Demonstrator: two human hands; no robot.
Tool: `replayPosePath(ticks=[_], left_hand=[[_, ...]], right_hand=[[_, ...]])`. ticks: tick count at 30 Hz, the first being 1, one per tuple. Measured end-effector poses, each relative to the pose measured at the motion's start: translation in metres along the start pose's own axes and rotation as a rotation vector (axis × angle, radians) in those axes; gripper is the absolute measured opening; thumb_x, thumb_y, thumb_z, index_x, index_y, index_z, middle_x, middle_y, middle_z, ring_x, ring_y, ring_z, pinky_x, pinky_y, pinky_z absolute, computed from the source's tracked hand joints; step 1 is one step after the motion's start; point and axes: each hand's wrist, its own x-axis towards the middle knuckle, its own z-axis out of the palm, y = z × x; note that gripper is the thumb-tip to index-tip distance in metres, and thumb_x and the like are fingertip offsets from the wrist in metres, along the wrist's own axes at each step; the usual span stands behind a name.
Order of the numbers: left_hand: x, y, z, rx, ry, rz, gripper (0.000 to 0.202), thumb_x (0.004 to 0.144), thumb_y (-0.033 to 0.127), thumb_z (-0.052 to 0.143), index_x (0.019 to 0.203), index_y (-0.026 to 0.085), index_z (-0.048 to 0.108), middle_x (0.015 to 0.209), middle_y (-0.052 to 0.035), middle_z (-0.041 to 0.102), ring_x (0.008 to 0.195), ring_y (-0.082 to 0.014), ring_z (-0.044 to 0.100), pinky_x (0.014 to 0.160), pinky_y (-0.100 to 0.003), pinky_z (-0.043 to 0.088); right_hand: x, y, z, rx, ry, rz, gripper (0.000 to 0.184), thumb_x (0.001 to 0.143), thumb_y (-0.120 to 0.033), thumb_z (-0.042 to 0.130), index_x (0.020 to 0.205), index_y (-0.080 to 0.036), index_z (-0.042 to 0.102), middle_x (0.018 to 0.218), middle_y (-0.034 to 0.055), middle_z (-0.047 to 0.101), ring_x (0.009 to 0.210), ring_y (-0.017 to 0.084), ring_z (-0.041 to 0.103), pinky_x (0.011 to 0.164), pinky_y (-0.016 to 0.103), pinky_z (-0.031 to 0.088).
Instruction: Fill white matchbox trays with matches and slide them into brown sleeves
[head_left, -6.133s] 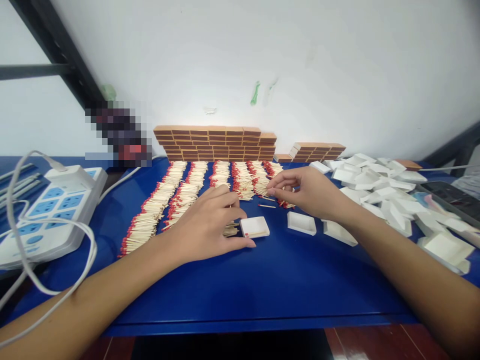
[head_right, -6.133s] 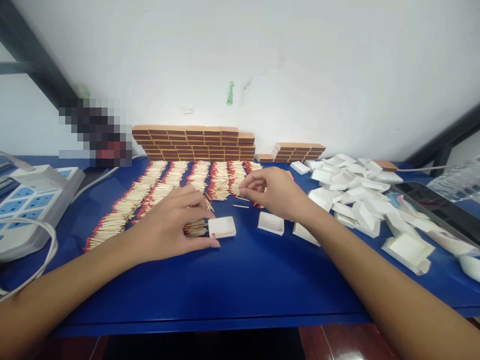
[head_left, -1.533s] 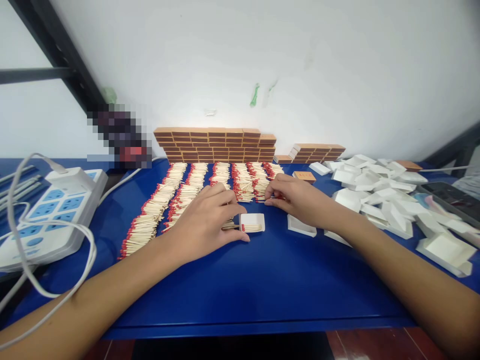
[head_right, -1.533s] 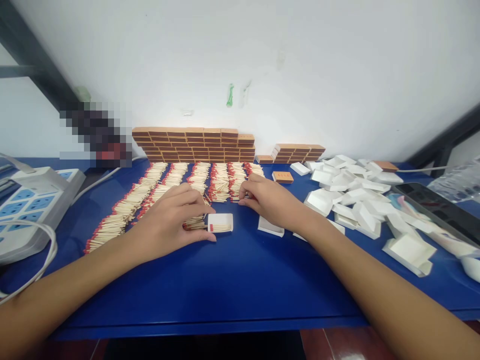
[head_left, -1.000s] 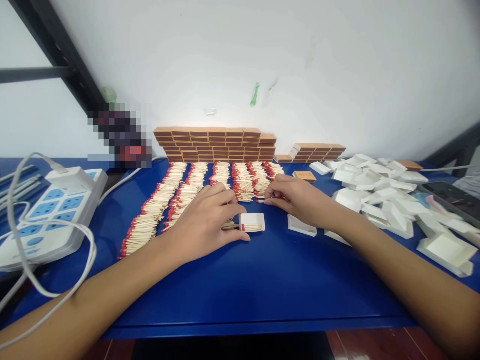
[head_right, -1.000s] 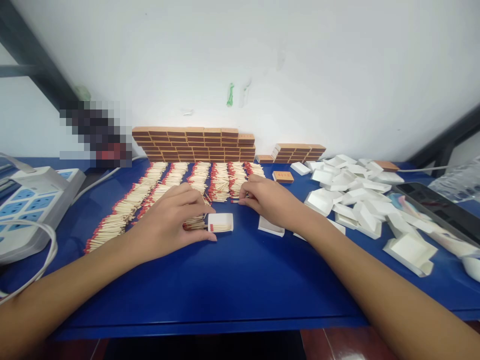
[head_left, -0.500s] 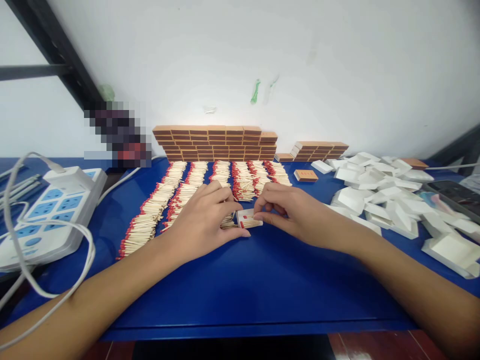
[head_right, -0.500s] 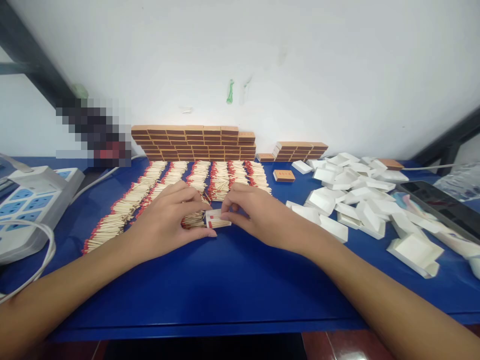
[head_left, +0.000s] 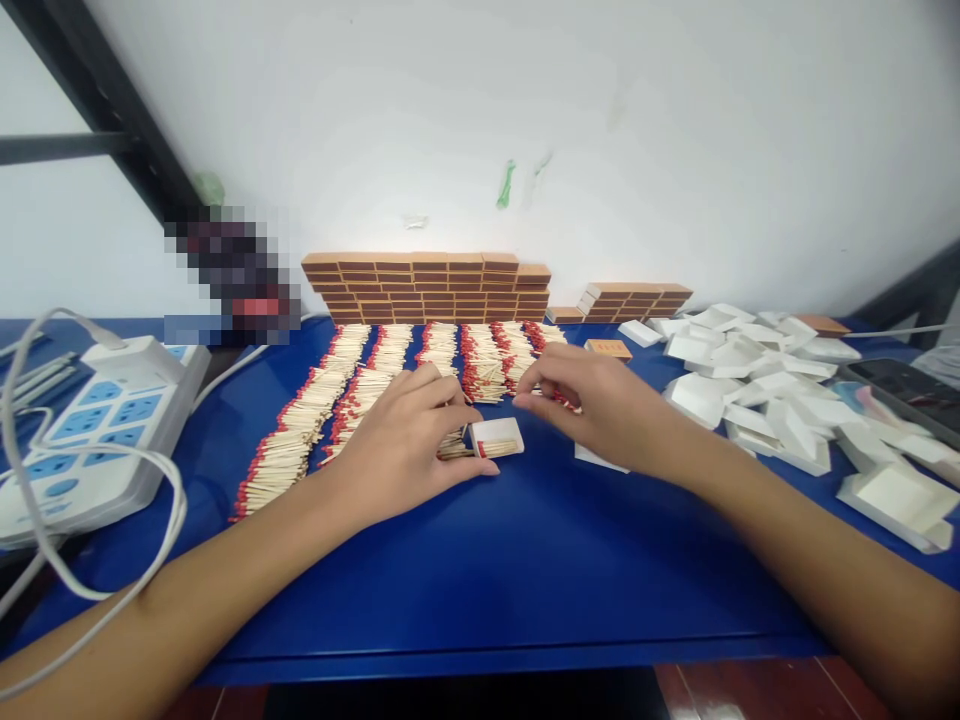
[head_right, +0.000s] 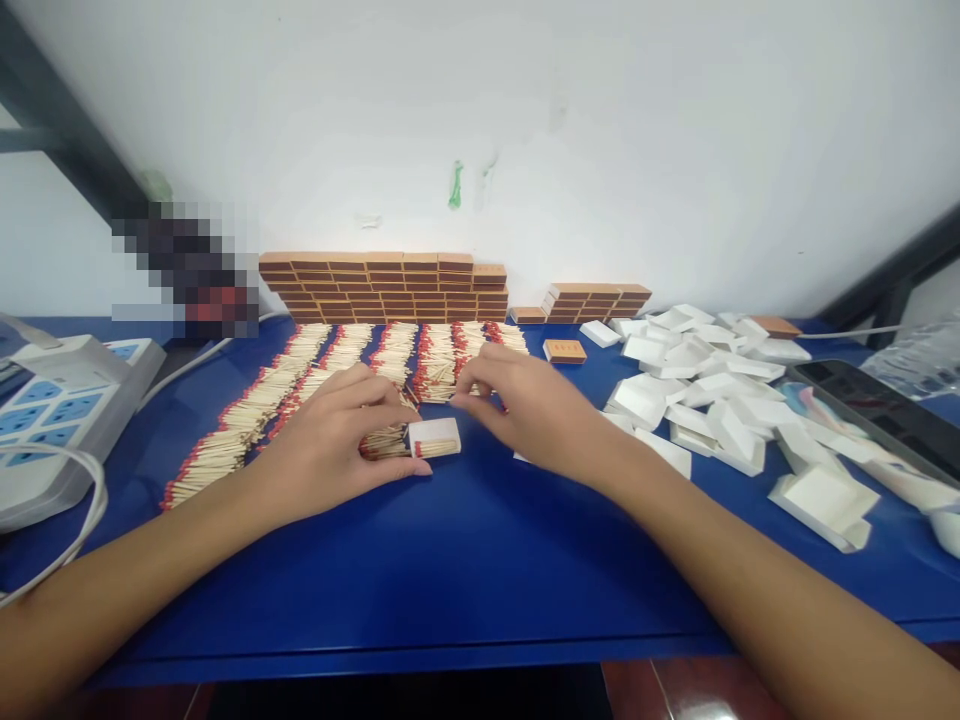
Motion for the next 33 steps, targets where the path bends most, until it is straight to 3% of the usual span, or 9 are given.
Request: replayPosePath(ticks=[3,7,11,33], left_hand=[[0.0,0.001,0.0,-0.01,0.005,0.0,0.036,0.09,0.054,0.083,0.101,0.019,0.08,0.093,-0.0062,0.069,0.096,-0.0262,0.06,0.088,-0.042,0.048],[0.0,0.002,0.0,-0.022,0.009,0.007,0.036,0.091,0.054,0.081,0.098,0.019,0.079,0.094,-0.0059,0.069,0.096,-0.0254,0.06,0.088,-0.042,0.048],[-0.001,0.001,0.0,-0.02,0.019,0.012,0.035,0.092,0.053,0.081,0.1,0.02,0.079,0.094,-0.0058,0.068,0.096,-0.0251,0.059,0.088,-0.041,0.047],[0.0,0.003,-0.002,-0.017,-0.012,-0.002,0.034,0.092,0.053,0.081,0.101,0.02,0.079,0.095,-0.0057,0.069,0.097,-0.0251,0.06,0.088,-0.04,0.046]], right_hand=[[0.003,0.018,-0.003,-0.092,0.029,0.062,0.013,0.102,-0.027,0.064,0.093,-0.021,0.071,0.09,0.0049,0.064,0.073,0.018,0.058,0.067,0.033,0.042],[0.005,0.03,0.001,-0.1,-0.063,0.069,0.012,0.099,-0.028,0.066,0.093,-0.021,0.073,0.09,0.0062,0.064,0.078,0.02,0.06,0.07,0.033,0.044],[0.005,0.029,0.006,-0.1,-0.125,0.087,0.014,0.1,-0.027,0.063,0.092,-0.021,0.073,0.089,0.0065,0.062,0.078,0.021,0.059,0.069,0.033,0.044],[0.005,0.033,0.011,-0.047,-0.115,0.073,0.015,0.101,-0.025,0.059,0.09,-0.02,0.067,0.087,0.0055,0.062,0.078,0.02,0.057,0.069,0.032,0.043]])
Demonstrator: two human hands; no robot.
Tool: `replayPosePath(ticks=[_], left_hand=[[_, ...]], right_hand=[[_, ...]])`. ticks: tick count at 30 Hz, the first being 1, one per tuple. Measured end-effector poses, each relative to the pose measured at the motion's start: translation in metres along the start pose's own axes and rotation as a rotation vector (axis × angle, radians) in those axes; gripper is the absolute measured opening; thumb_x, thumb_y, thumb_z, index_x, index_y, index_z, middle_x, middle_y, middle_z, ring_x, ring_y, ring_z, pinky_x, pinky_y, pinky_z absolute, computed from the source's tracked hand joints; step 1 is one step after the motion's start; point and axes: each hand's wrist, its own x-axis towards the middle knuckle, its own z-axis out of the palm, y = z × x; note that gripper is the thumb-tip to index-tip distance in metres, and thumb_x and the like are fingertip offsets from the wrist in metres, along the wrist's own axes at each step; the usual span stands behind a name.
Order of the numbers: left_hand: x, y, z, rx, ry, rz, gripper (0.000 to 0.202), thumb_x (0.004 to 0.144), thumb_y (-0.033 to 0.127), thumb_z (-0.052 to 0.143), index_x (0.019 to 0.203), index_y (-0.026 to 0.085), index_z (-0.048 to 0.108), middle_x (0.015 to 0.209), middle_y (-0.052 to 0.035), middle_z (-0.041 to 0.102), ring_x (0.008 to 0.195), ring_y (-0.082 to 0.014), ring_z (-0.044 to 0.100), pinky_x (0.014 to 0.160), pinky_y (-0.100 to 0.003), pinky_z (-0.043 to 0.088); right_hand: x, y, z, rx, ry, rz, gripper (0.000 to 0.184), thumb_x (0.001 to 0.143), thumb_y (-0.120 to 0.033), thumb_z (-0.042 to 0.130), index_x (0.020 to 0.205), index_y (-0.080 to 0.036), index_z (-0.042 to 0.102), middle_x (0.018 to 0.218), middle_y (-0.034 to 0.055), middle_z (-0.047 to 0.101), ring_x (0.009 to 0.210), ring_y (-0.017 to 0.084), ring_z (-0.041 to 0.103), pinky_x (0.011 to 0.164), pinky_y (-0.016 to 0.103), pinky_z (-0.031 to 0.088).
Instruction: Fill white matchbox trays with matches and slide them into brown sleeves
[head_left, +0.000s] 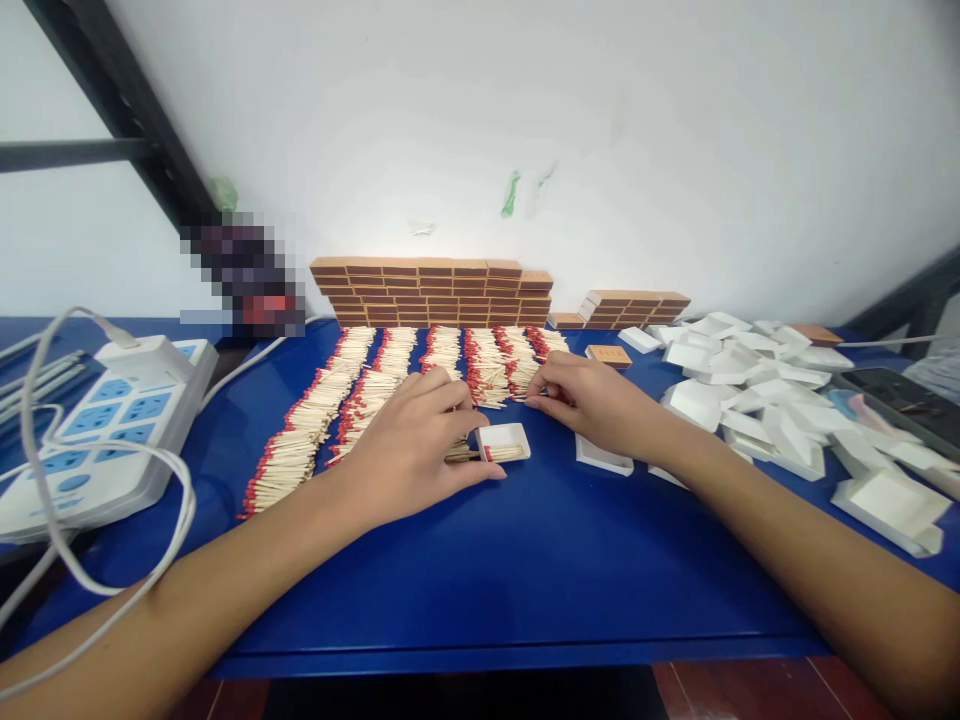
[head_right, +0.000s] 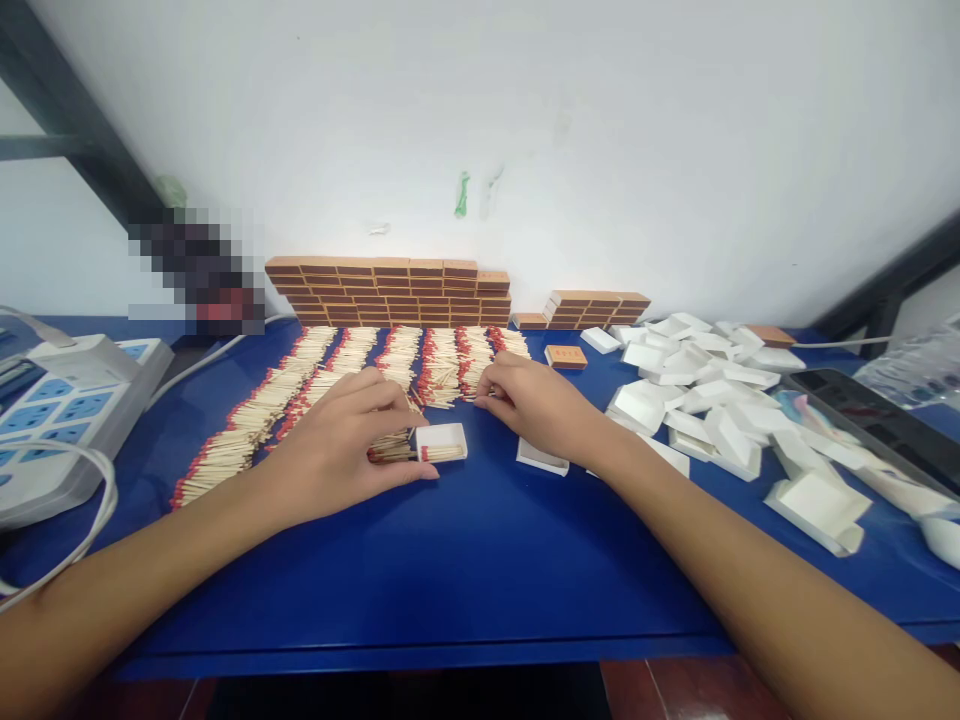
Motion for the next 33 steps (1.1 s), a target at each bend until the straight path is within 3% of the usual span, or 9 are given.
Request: replayPosePath(ticks=[6,11,17,22,28,33], left_hand=[[-0.001,-0.001,0.001,0.002,0.001,0.001,0.033,0.093,0.053,0.08,0.101,0.021,0.079,0.096,-0.0058,0.069,0.099,-0.0252,0.06,0.089,-0.04,0.046],[0.0,0.0,0.001,0.002,-0.001,0.006,0.033,0.093,0.053,0.08,0.1,0.021,0.079,0.096,-0.0061,0.069,0.098,-0.0252,0.06,0.089,-0.04,0.046],[0.0,0.0,0.0,0.005,-0.004,0.006,0.034,0.093,0.053,0.081,0.1,0.02,0.079,0.095,-0.0061,0.069,0.097,-0.0252,0.06,0.088,-0.04,0.047],[0.0,-0.001,0.001,0.019,0.008,0.001,0.033,0.092,0.053,0.081,0.099,0.02,0.079,0.096,-0.0064,0.069,0.098,-0.0256,0.06,0.089,-0.041,0.048],[0.0,-0.003,0.002,0.074,0.057,-0.041,0.039,0.088,0.054,0.085,0.103,0.019,0.08,0.095,-0.0069,0.069,0.093,-0.026,0.059,0.086,-0.042,0.049],[0.001,-0.002,0.002,0.041,0.052,-0.031,0.037,0.088,0.054,0.084,0.099,0.019,0.079,0.092,-0.0058,0.069,0.092,-0.0253,0.059,0.085,-0.041,0.049]], right_hand=[[0.0,0.002,0.004,0.019,0.0,-0.027,0.014,0.103,-0.025,0.057,0.092,-0.02,0.065,0.09,0.0063,0.063,0.082,0.021,0.06,0.071,0.033,0.044],[0.0,0.002,0.006,0.044,0.028,-0.024,0.01,0.104,-0.027,0.058,0.105,-0.022,0.066,0.099,0.0065,0.066,0.085,0.021,0.062,0.074,0.033,0.045],[0.0,0.002,0.006,0.019,0.016,-0.044,0.015,0.104,-0.026,0.056,0.093,-0.021,0.064,0.091,0.0059,0.062,0.083,0.021,0.059,0.072,0.033,0.043],[-0.002,0.0,-0.001,0.013,0.003,-0.016,0.013,0.103,-0.026,0.057,0.093,-0.021,0.064,0.091,0.0063,0.063,0.081,0.021,0.059,0.07,0.033,0.043],[-0.008,-0.032,-0.01,0.067,0.086,-0.07,0.012,0.105,-0.029,0.058,0.096,-0.022,0.065,0.094,0.0064,0.065,0.083,0.021,0.06,0.072,0.033,0.045],[-0.013,-0.057,-0.002,0.133,-0.027,-0.106,0.012,0.105,-0.025,0.058,0.098,-0.022,0.067,0.101,0.0066,0.068,0.085,0.019,0.063,0.074,0.033,0.047]])
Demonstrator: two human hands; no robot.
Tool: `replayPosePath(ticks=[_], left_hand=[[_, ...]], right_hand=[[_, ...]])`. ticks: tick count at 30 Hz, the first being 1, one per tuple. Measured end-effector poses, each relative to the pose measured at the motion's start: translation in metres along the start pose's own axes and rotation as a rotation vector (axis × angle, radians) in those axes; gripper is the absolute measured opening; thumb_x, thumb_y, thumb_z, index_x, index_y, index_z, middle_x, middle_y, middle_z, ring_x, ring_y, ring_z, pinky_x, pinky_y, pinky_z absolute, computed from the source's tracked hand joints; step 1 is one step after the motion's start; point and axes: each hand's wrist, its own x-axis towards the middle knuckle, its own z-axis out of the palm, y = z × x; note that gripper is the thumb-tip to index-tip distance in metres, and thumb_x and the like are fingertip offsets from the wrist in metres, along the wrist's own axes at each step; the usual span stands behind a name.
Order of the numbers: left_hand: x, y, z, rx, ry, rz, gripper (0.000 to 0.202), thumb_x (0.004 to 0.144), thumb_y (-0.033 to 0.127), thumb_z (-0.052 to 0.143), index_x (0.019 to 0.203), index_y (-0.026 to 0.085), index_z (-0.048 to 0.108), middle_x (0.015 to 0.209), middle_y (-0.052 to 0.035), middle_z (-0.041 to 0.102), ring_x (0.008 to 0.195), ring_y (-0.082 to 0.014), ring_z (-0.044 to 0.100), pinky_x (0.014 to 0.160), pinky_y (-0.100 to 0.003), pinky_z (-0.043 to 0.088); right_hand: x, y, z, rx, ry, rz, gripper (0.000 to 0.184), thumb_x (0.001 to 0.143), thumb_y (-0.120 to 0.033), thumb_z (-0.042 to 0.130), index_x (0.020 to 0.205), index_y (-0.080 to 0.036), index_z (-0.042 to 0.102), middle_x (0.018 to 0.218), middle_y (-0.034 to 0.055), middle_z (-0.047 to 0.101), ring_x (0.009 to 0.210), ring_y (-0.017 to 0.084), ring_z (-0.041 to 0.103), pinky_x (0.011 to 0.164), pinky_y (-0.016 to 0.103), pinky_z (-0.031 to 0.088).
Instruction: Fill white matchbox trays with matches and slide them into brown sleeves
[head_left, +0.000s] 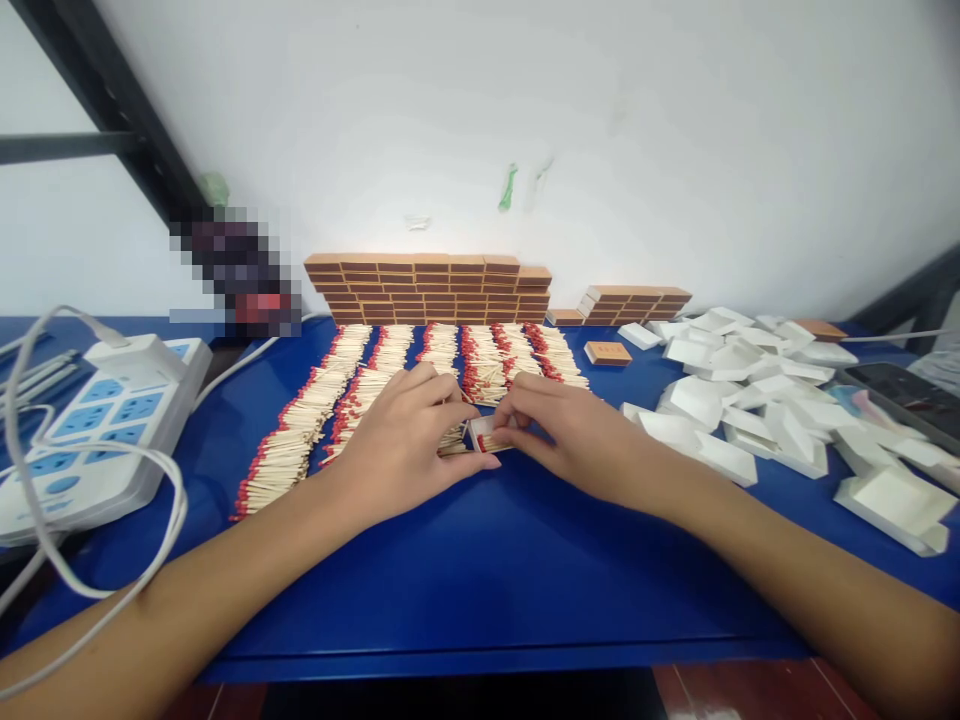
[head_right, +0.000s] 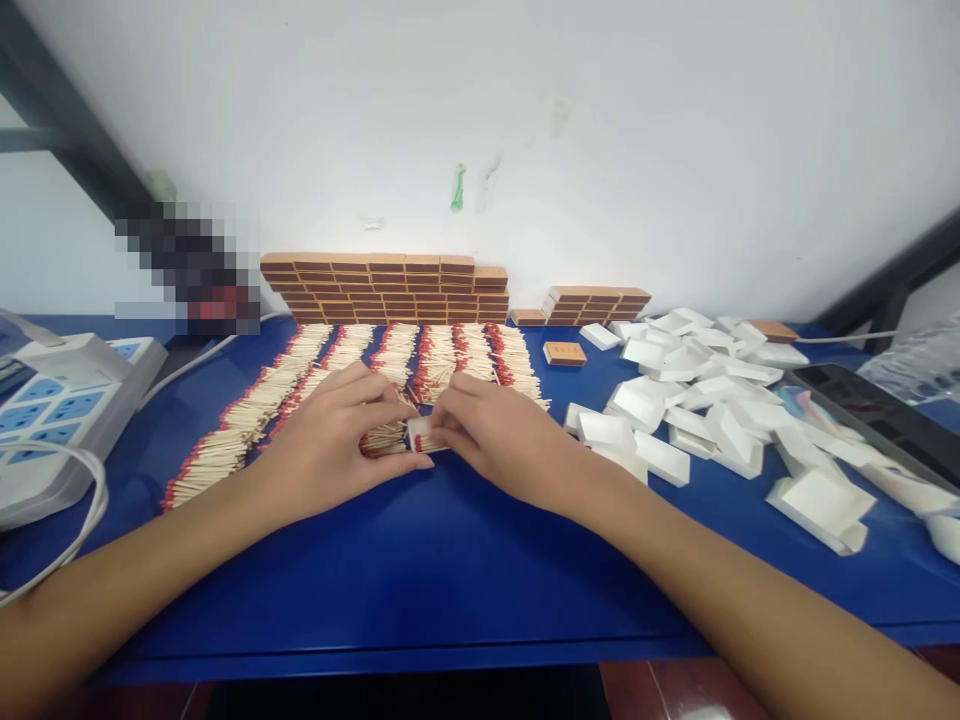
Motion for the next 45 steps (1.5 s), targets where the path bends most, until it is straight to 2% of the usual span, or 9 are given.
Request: replayPosePath(ticks=[2,7,9,12,17,22,29,37,45], left_hand=[[0.0,0.0,0.0,-0.001,-0.006,-0.002,0.037,0.089,0.054,0.084,0.098,0.019,0.079,0.092,-0.0056,0.069,0.093,-0.0252,0.059,0.086,-0.041,0.049],[0.001,-0.001,0.0,-0.001,-0.027,0.004,0.038,0.09,0.055,0.082,0.1,0.018,0.08,0.094,-0.0068,0.069,0.094,-0.0258,0.059,0.087,-0.042,0.049],[0.001,0.0,0.0,-0.007,-0.033,0.01,0.038,0.09,0.055,0.082,0.101,0.018,0.08,0.094,-0.007,0.068,0.095,-0.0265,0.059,0.087,-0.042,0.049],[0.001,0.001,0.0,-0.011,-0.035,0.02,0.038,0.09,0.054,0.082,0.101,0.017,0.08,0.093,-0.0069,0.068,0.096,-0.0268,0.059,0.087,-0.043,0.049],[0.0,0.0,-0.001,-0.008,-0.005,0.017,0.036,0.089,0.051,0.085,0.1,0.017,0.079,0.095,-0.0066,0.069,0.097,-0.0266,0.059,0.089,-0.043,0.049],[-0.001,0.001,0.0,-0.034,-0.007,0.023,0.033,0.089,0.049,0.085,0.098,0.018,0.079,0.095,-0.0065,0.069,0.098,-0.0264,0.06,0.089,-0.043,0.048],[0.0,0.001,-0.001,-0.018,-0.028,0.018,0.035,0.089,0.051,0.085,0.099,0.018,0.079,0.095,-0.0063,0.068,0.097,-0.0266,0.06,0.088,-0.043,0.049],[0.0,0.002,-0.001,-0.015,-0.037,0.017,0.035,0.089,0.051,0.085,0.101,0.019,0.079,0.096,-0.0063,0.069,0.097,-0.0264,0.06,0.087,-0.042,0.048],[0.0,0.002,-0.002,-0.015,-0.042,0.015,0.035,0.088,0.05,0.086,0.1,0.018,0.079,0.095,-0.0061,0.069,0.096,-0.0264,0.06,0.086,-0.042,0.048]], right_hand=[[0.0,0.003,-0.002,0.0,-0.004,-0.005,0.011,0.105,-0.025,0.059,0.099,-0.022,0.067,0.1,0.0064,0.068,0.085,0.019,0.063,0.074,0.033,0.046],[0.001,0.036,-0.02,-0.161,0.165,0.064,0.014,0.104,-0.029,0.06,0.096,-0.022,0.069,0.091,0.0062,0.065,0.082,0.022,0.061,0.071,0.034,0.043],[0.002,0.049,-0.024,-0.243,0.158,0.113,0.013,0.101,-0.028,0.061,0.093,-0.022,0.07,0.092,0.007,0.065,0.083,0.023,0.063,0.071,0.035,0.042],[0.003,0.061,-0.023,-0.276,0.065,0.148,0.014,0.1,-0.027,0.063,0.09,-0.021,0.071,0.095,0.0075,0.066,0.082,0.023,0.064,0.073,0.036,0.044],[0.005,0.06,-0.017,-0.264,-0.027,0.177,0.016,0.1,-0.026,0.062,0.087,-0.02,0.07,0.094,0.0081,0.067,0.084,0.023,0.063,0.073,0.035,0.046],[0.005,0.061,-0.018,-0.276,0.021,0.14,0.014,0.101,-0.025,0.06,0.091,-0.021,0.069,0.095,0.0076,0.067,0.084,0.023,0.064,0.075,0.035,0.046],[0.005,0.061,-0.016,-0.236,-0.029,0.177,0.016,0.101,-0.021,0.058,0.087,-0.021,0.064,0.092,0.0075,0.065,0.083,0.023,0.061,0.072,0.034,0.045],[0.006,0.059,-0.014,-0.221,-0.014,0.151,0.014,0.101,-0.022,0.059,0.087,-0.021,0.063,0.092,0.0088,0.065,0.086,0.025,0.061,0.073,0.034,0.045],[0.005,0.064,-0.005,-0.195,0.03,0.051,0.012,0.103,-0.023,0.055,0.093,-0.021,0.061,0.095,0.0093,0.063,0.087,0.025,0.06,0.075,0.035,0.045]])
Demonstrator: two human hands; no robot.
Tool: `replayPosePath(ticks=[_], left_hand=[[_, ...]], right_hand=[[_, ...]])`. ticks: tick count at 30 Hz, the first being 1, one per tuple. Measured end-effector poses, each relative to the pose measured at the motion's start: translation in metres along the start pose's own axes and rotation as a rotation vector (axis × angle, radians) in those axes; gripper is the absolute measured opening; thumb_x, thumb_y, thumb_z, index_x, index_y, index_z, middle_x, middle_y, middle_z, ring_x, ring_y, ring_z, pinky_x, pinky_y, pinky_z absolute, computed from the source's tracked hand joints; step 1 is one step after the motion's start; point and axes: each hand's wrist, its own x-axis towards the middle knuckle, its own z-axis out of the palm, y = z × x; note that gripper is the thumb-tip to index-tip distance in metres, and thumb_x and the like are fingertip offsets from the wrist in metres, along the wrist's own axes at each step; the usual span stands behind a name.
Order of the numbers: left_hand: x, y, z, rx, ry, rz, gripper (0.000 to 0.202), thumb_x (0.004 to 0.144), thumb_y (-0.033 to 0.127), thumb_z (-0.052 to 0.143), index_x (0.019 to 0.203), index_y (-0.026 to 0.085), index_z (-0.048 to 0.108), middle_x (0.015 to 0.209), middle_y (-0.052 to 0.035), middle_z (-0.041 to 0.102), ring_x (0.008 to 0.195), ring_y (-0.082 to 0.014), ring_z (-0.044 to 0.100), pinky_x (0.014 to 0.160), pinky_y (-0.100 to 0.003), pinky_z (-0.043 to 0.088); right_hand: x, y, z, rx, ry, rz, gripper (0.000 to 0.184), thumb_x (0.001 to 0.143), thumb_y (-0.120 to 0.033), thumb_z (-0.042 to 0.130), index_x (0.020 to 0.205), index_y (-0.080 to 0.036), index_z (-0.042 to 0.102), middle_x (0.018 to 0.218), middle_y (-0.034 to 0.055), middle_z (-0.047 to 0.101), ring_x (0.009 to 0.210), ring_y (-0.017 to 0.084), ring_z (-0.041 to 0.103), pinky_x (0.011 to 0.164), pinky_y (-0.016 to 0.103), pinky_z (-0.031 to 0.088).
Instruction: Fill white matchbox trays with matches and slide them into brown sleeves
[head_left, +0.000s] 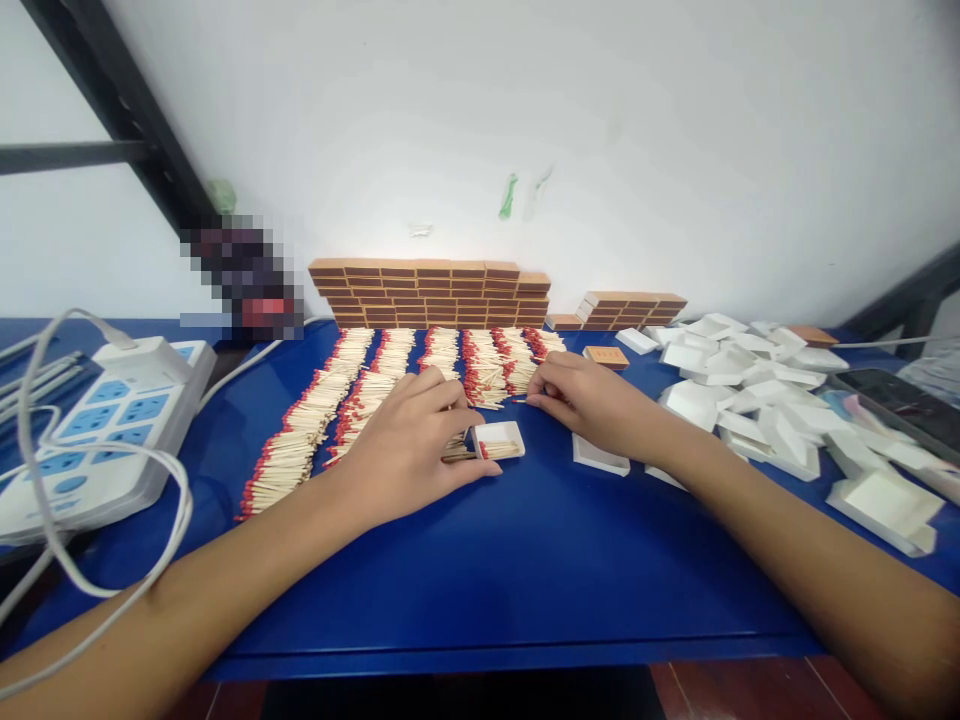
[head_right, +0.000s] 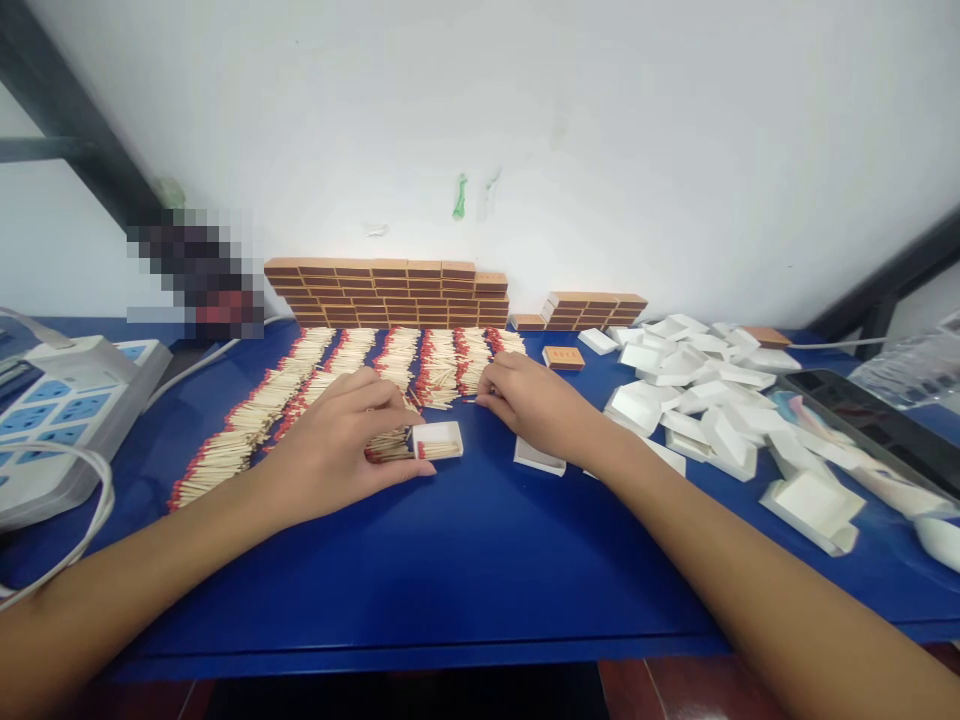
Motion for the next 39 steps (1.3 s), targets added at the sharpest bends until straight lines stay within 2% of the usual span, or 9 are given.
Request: replayPosePath(ticks=[4,13,25,32,39], left_hand=[[0.0,0.0,-0.001,-0.003,-0.005,-0.002,0.035,0.088,0.05,0.085,0.101,0.018,0.079,0.095,-0.0061,0.069,0.097,-0.0264,0.06,0.087,-0.042,0.048],[0.0,0.0,0.0,0.014,-0.016,-0.001,0.036,0.09,0.053,0.083,0.1,0.019,0.08,0.095,-0.0072,0.069,0.098,-0.0273,0.06,0.09,-0.043,0.049],[-0.001,-0.001,0.001,0.007,-0.002,0.006,0.035,0.091,0.053,0.082,0.102,0.02,0.079,0.095,-0.0071,0.069,0.098,-0.027,0.06,0.091,-0.042,0.049],[-0.001,0.0,0.001,0.004,-0.007,-0.001,0.034,0.091,0.052,0.082,0.101,0.019,0.079,0.095,-0.0074,0.069,0.099,-0.0275,0.06,0.092,-0.043,0.049],[-0.001,0.0,0.001,-0.002,-0.008,-0.006,0.034,0.091,0.051,0.083,0.1,0.019,0.079,0.095,-0.0073,0.069,0.099,-0.0272,0.059,0.091,-0.043,0.049]], right_hand=[[0.001,0.002,0.003,-0.032,0.051,0.0,0.009,0.104,-0.023,0.055,0.097,-0.021,0.06,0.094,0.0089,0.063,0.091,0.026,0.06,0.077,0.036,0.044],[0.003,0.002,0.004,-0.054,0.063,0.019,0.01,0.103,-0.019,0.054,0.095,-0.021,0.06,0.095,0.0105,0.065,0.094,0.028,0.06,0.081,0.039,0.046],[0.001,-0.002,-0.011,-0.031,-0.031,0.02,0.015,0.102,-0.022,0.05,0.09,-0.021,0.06,0.094,0.0111,0.066,0.089,0.026,0.06,0.075,0.037,0.046],[0.0,-0.002,-0.009,-0.006,-0.077,0.04,0.019,0.105,-0.029,0.051,0.09,-0.021,0.06,0.096,0.0109,0.066,0.092,0.026,0.06,0.076,0.037,0.046],[0.001,0.0,-0.008,0.031,-0.104,0.043,0.018,0.104,-0.027,0.052,0.089,-0.022,0.058,0.098,0.0113,0.066,0.093,0.026,0.06,0.077,0.038,0.046]])
